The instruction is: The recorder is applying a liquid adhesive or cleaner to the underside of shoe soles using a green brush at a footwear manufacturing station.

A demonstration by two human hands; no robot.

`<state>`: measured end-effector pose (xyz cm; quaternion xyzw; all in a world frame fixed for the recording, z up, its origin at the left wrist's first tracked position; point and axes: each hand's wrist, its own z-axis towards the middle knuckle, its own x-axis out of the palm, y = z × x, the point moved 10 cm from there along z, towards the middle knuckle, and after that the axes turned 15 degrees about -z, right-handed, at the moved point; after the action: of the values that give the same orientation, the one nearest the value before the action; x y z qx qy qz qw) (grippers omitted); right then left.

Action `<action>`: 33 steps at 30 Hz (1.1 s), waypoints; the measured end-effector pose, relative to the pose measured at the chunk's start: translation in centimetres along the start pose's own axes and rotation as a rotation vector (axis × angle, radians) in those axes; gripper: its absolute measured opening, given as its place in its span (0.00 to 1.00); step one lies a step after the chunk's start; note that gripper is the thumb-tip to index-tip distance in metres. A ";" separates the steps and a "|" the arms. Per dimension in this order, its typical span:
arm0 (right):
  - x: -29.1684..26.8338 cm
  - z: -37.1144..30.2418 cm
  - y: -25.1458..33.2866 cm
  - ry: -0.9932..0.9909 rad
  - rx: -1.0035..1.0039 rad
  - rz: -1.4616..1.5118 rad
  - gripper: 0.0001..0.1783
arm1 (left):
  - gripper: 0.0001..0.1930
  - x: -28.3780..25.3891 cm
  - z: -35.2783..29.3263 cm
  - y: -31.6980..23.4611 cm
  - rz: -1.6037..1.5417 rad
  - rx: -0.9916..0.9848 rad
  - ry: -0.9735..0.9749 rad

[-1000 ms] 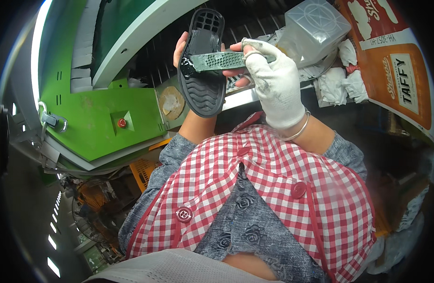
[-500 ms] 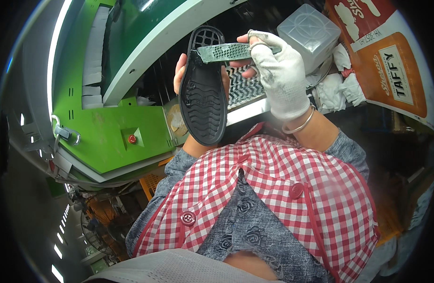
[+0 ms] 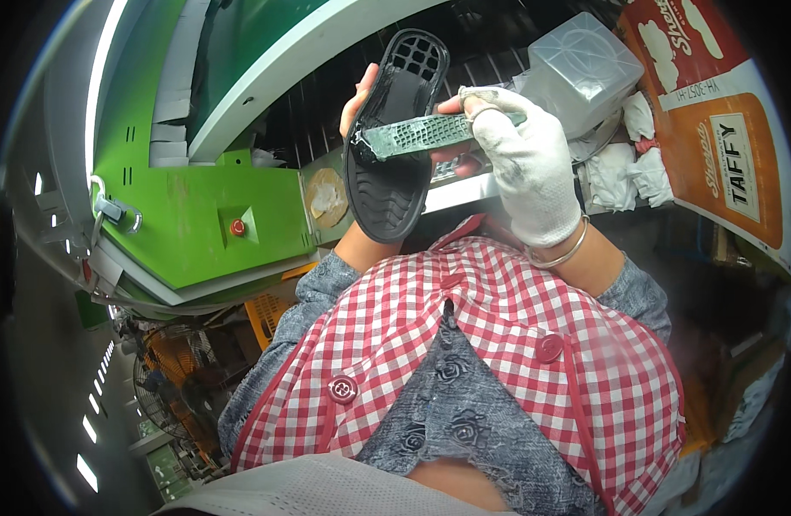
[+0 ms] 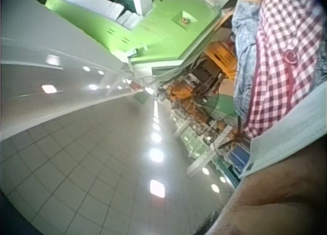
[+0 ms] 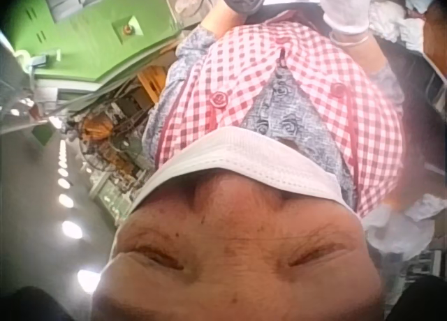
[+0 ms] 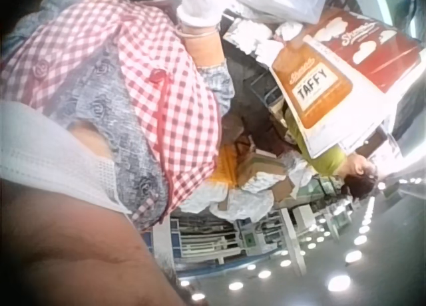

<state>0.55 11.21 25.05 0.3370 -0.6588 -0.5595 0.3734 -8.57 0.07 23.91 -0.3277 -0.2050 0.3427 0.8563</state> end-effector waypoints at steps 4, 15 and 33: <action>0.3 -0.3 -0.2 0.066 0.004 0.021 0.13 | 0.34 0.9 0.4 0.4 -0.412 -0.168 -0.017; 0.9 -2.0 -0.1 0.075 0.034 -0.059 0.13 | 0.40 1.9 -1.3 4.3 -0.752 -0.515 -0.221; 1.3 2.7 2.0 0.293 -0.087 -0.414 0.14 | 0.29 5.6 -1.8 -0.7 -0.048 -0.336 0.548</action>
<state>-2.50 11.67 26.96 0.5254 -0.4900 -0.5972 0.3566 -3.42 2.96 23.80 -0.5396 -0.0285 0.1827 0.8214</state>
